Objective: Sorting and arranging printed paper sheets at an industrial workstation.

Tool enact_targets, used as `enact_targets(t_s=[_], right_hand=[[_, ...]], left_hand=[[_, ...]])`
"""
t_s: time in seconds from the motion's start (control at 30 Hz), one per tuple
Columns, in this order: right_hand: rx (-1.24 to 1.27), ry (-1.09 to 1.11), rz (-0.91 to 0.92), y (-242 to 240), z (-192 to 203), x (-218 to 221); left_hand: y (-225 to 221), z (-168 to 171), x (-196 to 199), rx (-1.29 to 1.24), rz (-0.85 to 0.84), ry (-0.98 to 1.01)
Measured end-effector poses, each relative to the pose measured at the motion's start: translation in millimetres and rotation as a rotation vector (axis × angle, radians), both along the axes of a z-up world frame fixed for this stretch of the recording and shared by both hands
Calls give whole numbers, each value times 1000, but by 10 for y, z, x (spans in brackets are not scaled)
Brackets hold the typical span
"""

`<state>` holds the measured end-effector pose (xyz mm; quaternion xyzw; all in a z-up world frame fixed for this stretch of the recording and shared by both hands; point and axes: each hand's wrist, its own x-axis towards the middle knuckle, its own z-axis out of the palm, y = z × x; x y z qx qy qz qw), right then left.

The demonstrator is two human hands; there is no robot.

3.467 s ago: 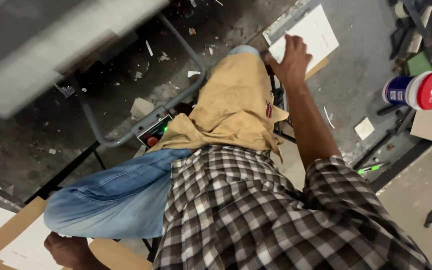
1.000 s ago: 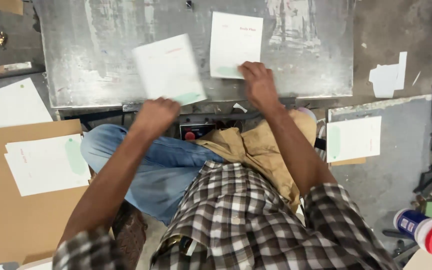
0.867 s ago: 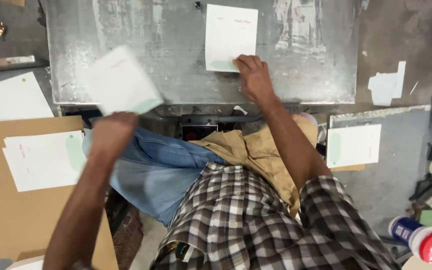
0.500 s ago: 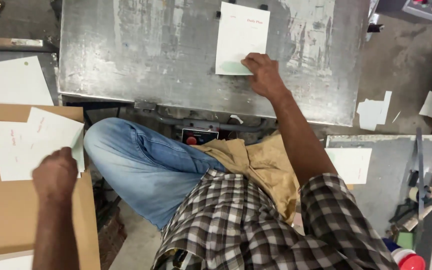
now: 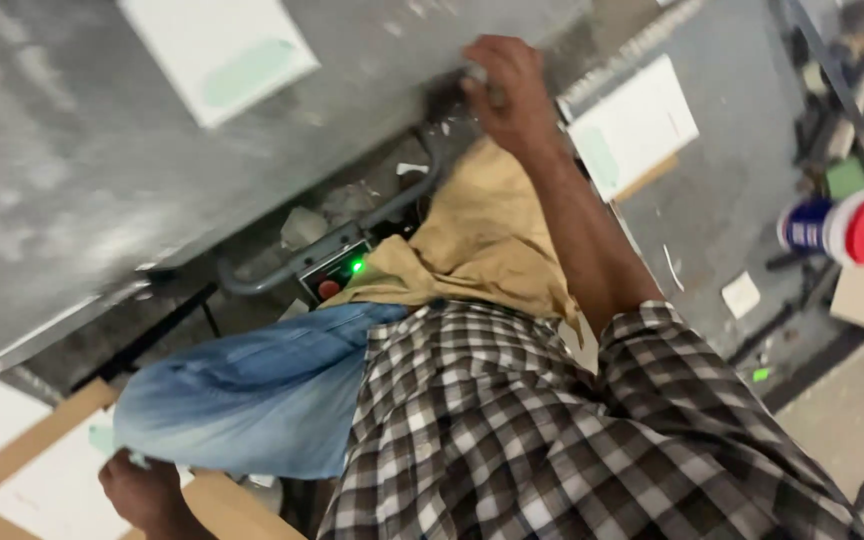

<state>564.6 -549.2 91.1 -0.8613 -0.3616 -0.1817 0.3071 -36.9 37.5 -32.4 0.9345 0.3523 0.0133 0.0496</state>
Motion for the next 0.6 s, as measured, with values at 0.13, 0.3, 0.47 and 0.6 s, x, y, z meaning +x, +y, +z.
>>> enact_targets(t_s=[0.13,0.3,0.47,0.6], right_hand=[[-130,189,-417,-1284,-532,-420],[-452,470,-788,-1554,-428,-826],[-666,619,-880,-2082,-944,-947],[-461,739,-685,-2403,-848,-869]], left_hand=[[60,37,110,-24,48,-13],[60,122,147,-62,108,-35],[93,183,141,-50,66,-28],[81,265,37,-48,55,3]])
